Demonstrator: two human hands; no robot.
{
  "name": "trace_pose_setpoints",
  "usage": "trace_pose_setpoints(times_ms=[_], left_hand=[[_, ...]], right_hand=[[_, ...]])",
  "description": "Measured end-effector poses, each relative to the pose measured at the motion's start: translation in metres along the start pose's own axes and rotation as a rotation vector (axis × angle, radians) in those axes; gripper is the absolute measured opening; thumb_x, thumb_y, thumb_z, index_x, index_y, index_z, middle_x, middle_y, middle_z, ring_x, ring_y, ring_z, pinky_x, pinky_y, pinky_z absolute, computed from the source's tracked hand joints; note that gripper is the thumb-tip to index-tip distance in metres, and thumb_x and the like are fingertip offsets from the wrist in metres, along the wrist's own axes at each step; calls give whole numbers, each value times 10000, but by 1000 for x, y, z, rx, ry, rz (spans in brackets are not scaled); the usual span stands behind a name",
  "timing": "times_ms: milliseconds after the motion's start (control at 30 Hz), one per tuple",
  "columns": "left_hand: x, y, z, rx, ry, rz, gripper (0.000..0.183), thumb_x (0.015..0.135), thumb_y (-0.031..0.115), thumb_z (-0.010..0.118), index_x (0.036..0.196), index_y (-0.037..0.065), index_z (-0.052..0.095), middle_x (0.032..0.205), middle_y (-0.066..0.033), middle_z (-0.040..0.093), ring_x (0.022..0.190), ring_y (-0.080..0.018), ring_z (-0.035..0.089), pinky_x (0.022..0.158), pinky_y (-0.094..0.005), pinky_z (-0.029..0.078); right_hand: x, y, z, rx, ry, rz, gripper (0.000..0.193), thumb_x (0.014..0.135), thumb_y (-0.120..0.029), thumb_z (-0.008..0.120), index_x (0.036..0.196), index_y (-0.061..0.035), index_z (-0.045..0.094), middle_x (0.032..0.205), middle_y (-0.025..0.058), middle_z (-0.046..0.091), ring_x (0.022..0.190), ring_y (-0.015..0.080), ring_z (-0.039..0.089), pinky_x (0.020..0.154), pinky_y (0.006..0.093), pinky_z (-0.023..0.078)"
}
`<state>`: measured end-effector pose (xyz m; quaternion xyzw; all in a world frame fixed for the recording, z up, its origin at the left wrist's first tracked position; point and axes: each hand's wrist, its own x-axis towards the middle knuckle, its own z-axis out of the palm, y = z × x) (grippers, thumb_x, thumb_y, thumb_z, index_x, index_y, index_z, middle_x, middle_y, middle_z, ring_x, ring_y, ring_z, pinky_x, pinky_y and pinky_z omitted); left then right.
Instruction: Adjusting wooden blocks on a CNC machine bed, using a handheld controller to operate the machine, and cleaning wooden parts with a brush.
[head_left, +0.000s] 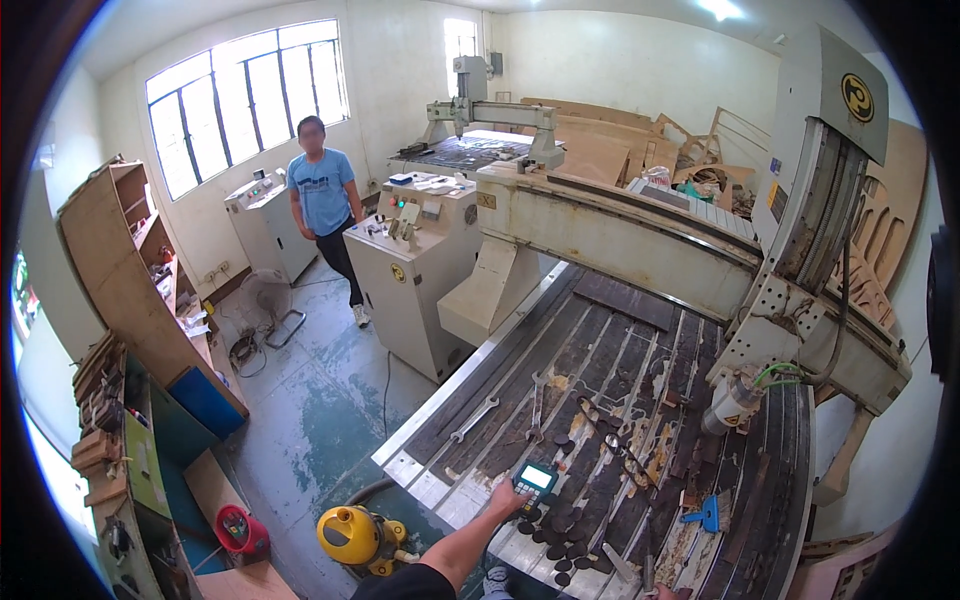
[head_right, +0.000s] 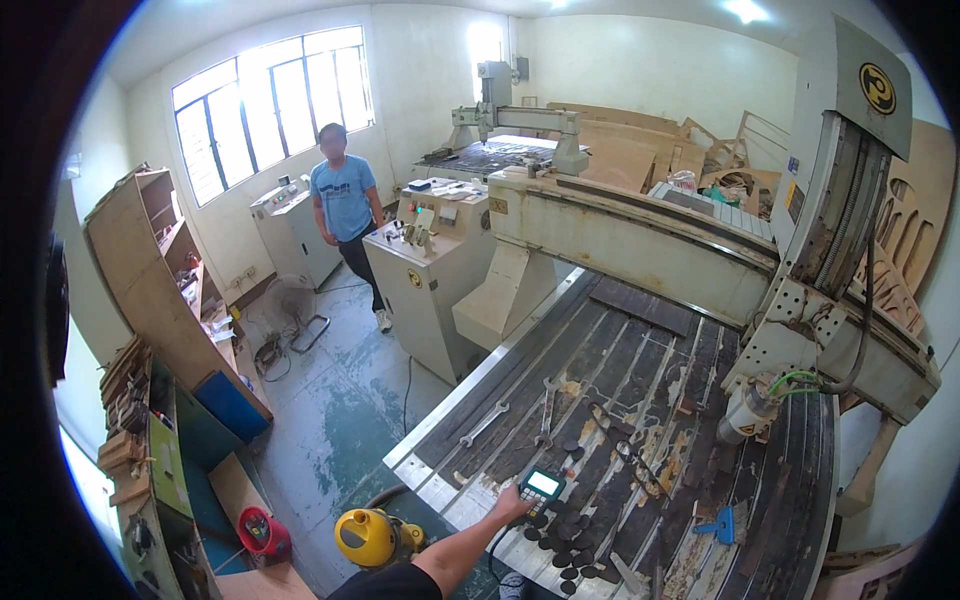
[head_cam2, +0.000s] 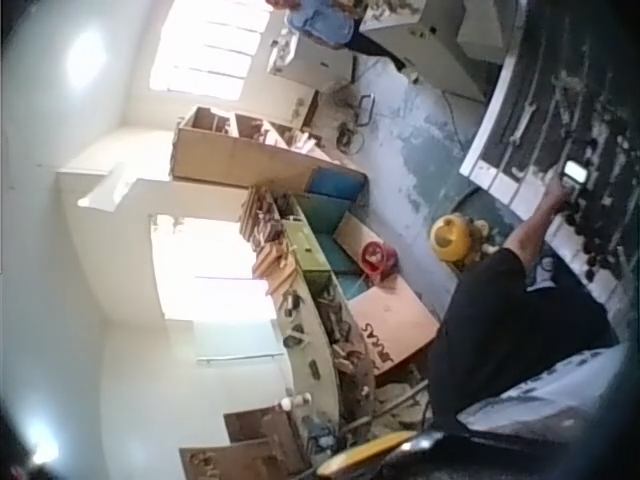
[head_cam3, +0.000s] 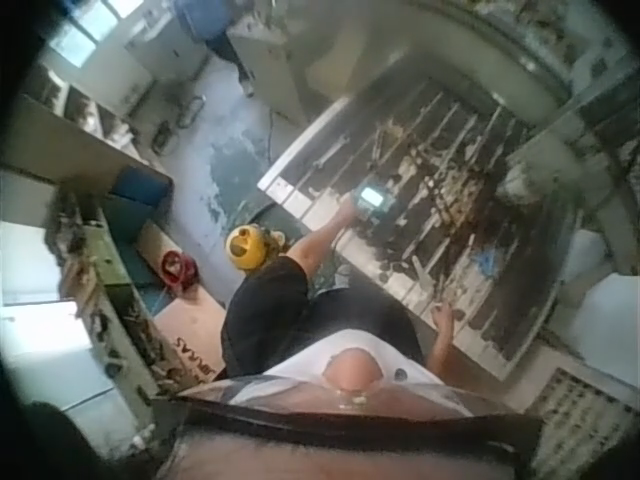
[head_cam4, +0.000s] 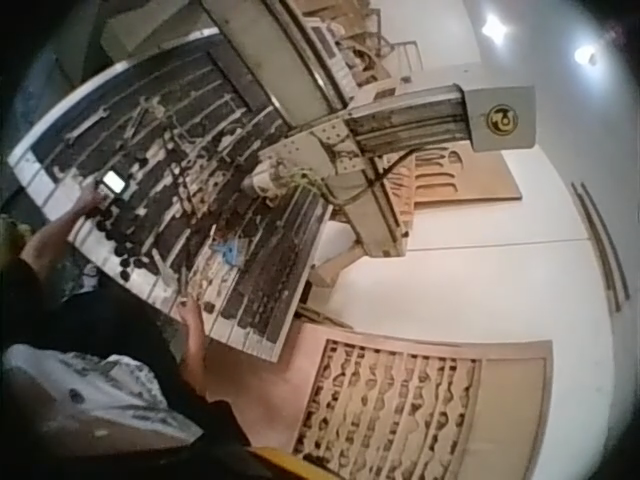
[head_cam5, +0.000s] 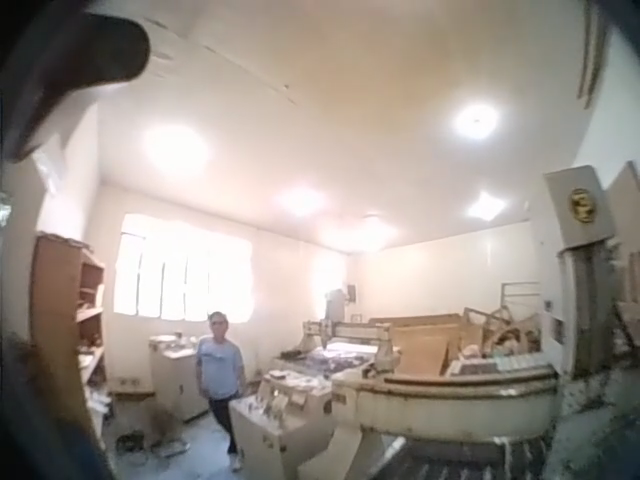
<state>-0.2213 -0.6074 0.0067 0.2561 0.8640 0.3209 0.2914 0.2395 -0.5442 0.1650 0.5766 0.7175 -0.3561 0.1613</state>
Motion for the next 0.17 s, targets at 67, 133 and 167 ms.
trace_pose_setpoints(times_ms=[67, 133, 167], left_hand=[[-16, 14, -6, 92, -5, 24, 816, 684, 539, 768, 1168, -77, 542, 1137, -268, 610, 1057, -368, 606, 906, -414, 479], [-33, 28, -15, 180, 31, 65, 915, 662, 568, 775, 1203, -110, 484, 1233, -295, 539, 1139, -399, 549, 937, -425, 468], [-36, 32, -15, 195, 18, 67, 932, 648, 573, 786, 1231, -85, 477, 1297, -292, 497, 1166, -441, 514, 970, -434, 451]], right_hand=[[-5, -5, -3, 39, -7, 41, 562, 897, -172, 594, 1406, -29, 403, 1381, 195, 483, 1274, 322, 459, 1027, 400, 386], [-15, -19, -11, 100, -50, 139, 560, 916, -205, 589, 1423, -63, 396, 1394, 171, 482, 1273, 305, 468, 1037, 410, 382], [7, 1, -8, -49, -119, 135, 590, 915, -219, 601, 1443, -85, 374, 1419, 162, 459, 1282, 308, 460, 1042, 415, 375]])
